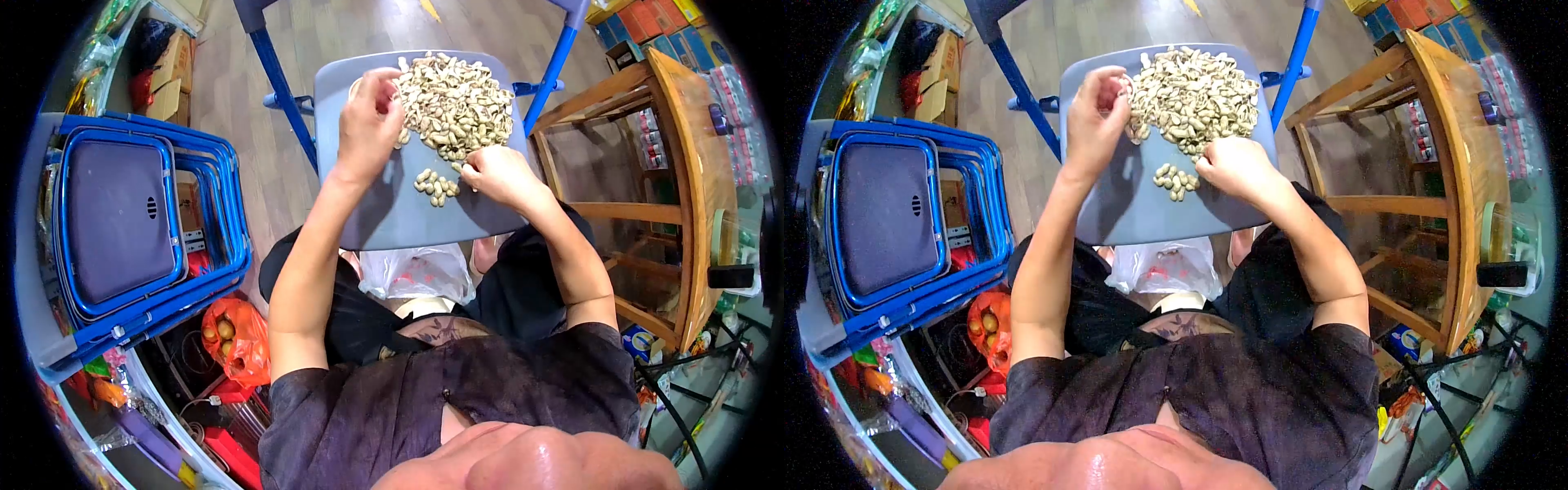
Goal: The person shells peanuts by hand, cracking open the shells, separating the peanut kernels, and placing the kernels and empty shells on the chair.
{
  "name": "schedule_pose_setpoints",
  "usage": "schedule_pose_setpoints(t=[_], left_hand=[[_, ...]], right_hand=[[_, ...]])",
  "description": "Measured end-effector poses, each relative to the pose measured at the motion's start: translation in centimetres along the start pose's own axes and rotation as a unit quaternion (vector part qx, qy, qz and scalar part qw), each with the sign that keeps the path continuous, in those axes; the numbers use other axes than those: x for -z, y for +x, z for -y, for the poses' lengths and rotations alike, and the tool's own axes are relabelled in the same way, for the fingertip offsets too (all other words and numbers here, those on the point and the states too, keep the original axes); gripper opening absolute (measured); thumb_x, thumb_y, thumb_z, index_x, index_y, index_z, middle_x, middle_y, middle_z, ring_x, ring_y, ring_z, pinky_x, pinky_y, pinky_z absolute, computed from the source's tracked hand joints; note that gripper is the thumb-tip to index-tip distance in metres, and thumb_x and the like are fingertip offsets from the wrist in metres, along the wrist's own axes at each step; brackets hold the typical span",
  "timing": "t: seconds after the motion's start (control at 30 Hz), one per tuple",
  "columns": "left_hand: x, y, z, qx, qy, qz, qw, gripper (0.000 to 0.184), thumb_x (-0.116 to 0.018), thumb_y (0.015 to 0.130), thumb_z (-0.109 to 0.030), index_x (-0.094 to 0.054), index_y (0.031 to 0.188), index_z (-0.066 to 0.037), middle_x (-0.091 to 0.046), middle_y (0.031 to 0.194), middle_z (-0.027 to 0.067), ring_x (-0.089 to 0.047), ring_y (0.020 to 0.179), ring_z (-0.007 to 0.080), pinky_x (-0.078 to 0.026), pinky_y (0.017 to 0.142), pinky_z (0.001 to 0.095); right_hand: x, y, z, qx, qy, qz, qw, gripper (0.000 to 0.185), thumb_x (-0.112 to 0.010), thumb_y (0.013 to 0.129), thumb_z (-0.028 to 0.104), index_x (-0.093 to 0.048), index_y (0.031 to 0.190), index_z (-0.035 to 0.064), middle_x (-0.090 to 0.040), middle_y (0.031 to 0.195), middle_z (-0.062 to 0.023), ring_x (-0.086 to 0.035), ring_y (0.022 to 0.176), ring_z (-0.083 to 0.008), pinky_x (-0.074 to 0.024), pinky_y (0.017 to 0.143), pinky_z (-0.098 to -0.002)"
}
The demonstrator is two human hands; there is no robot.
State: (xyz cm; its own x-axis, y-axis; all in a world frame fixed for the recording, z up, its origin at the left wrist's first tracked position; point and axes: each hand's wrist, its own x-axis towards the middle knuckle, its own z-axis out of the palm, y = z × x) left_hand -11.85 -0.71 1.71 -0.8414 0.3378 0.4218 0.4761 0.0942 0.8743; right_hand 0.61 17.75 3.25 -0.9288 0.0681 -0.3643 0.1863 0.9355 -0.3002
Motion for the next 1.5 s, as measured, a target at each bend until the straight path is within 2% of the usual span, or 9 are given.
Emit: schedule_pose_setpoints(t=[0.13,0.23,0.37,0.57,0.83,0.9,1.13,1.3,1.5], left_hand=[[0.7,0.5,0.6,0.018,-0.025,-0.002,1.0,0.026,-0.057,0.082,0.002,-0.059,0.107,-0.005,-0.058,0.084,0.0042,-0.056,0.068,0.0108,-0.049,0.064,0.0249],[1.1,0.6,1.2,0.074,-0.089,0.059,0.992,0.02,-0.056,0.088,0.001,-0.061,0.107,-0.001,-0.062,0.091,-0.0006,-0.059,0.081,0.0055,-0.049,0.073,0.0208],[1.5,0.8,1.0,0.073,-0.079,0.002,0.994,0.022,-0.058,0.088,0.002,-0.061,0.11,-0.001,-0.063,0.089,0.0012,-0.059,0.079,0.0055,-0.051,0.071,0.0194],[2.3,1.2,1.3,0.127,-0.146,0.01,0.981,0.022,-0.06,0.087,0.003,-0.063,0.108,0.0,-0.065,0.088,0.0038,-0.061,0.077,0.0071,-0.053,0.071,0.0211],[2.6,1.3,2.3,0.099,-0.073,-0.029,0.992,0.016,-0.061,0.086,0.002,-0.067,0.102,0.001,-0.069,0.087,0.0062,-0.063,0.077,0.0087,-0.052,0.07,0.0219],[2.6,1.3,2.3,0.069,0.014,-0.004,0.998,0.015,-0.06,0.087,0.002,-0.068,0.1,0.002,-0.069,0.088,0.0067,-0.063,0.078,0.0092,-0.051,0.069,0.0218],[2.8,1.7,0.4,0.068,-0.072,-0.08,0.992,0.014,-0.058,0.089,0.002,-0.068,0.099,0.001,-0.069,0.088,0.0049,-0.063,0.08,0.0081,-0.05,0.072,0.0213],[2.7,0.7,-0.9,0.0,-0.024,-0.056,0.998,0.011,-0.06,0.089,-0.001,-0.068,0.097,0.001,-0.068,0.088,0.005,-0.063,0.081,0.009,-0.049,0.073,0.0218],[3.8,1.2,-0.2,0.036,0.098,0.001,0.995,0.009,-0.056,0.086,-0.002,-0.064,0.09,0.002,-0.063,0.078,0.0079,-0.062,0.075,0.0156,-0.049,0.07,0.0308]], right_hand=[[-0.4,0.0,0.0,0.009,-0.014,0.002,1.0,0.03,-0.054,0.078,0.028,-0.068,0.072,0.002,-0.065,0.072,-0.0214,-0.065,0.074,-0.0375,-0.0517,0.072,-0.047],[-0.8,0.3,-0.1,0.027,-0.029,-0.033,0.999,0.026,-0.055,0.081,0.026,-0.067,0.076,0.0034,-0.065,0.072,-0.0194,-0.065,0.073,-0.0364,-0.0512,0.07,-0.047],[-1.2,0.9,0.6,0.091,0.012,-0.068,0.993,0.021,-0.056,0.083,0.025,-0.066,0.08,0.0063,-0.065,0.072,-0.0168,-0.065,0.072,-0.0346,-0.0513,0.068,-0.0461],[-4.4,2.3,0.8,0.225,0.007,-0.127,0.966,0.011,-0.058,0.083,0.02,-0.061,0.087,0.0099,-0.064,0.071,-0.0129,-0.065,0.069,-0.0319,-0.051,0.06,-0.0446],[-4.6,2.6,1.9,0.231,-0.045,-0.09,0.968,0.01,-0.057,0.083,0.017,-0.058,0.081,0.0078,-0.061,0.068,-0.0113,-0.065,0.067,-0.0312,-0.0514,0.058,-0.0432],[-4.5,2.4,2.1,0.224,-0.082,-0.099,0.966,0.01,-0.058,0.082,0.017,-0.058,0.08,0.0071,-0.062,0.068,-0.0107,-0.065,0.066,-0.0301,-0.0517,0.057,-0.0428],[-5.3,2.3,1.7,0.238,-0.087,-0.114,0.961,0.013,-0.059,0.081,0.019,-0.061,0.076,0.0066,-0.063,0.069,-0.0112,-0.066,0.065,-0.0298,-0.0525,0.057,-0.041],[-5.2,2.3,1.9,0.234,-0.078,-0.12,0.962,0.017,-0.057,0.082,0.02,-0.062,0.074,0.0057,-0.064,0.069,-0.0133,-0.066,0.064,-0.0305,-0.0531,0.059,-0.0419],[-4.4,2.0,2.0,0.217,-0.044,-0.131,0.966,0.02,-0.055,0.082,0.021,-0.06,0.073,0.0045,-0.064,0.068,-0.0147,-0.065,0.065,-0.0324,-0.0529,0.061,-0.0437]])
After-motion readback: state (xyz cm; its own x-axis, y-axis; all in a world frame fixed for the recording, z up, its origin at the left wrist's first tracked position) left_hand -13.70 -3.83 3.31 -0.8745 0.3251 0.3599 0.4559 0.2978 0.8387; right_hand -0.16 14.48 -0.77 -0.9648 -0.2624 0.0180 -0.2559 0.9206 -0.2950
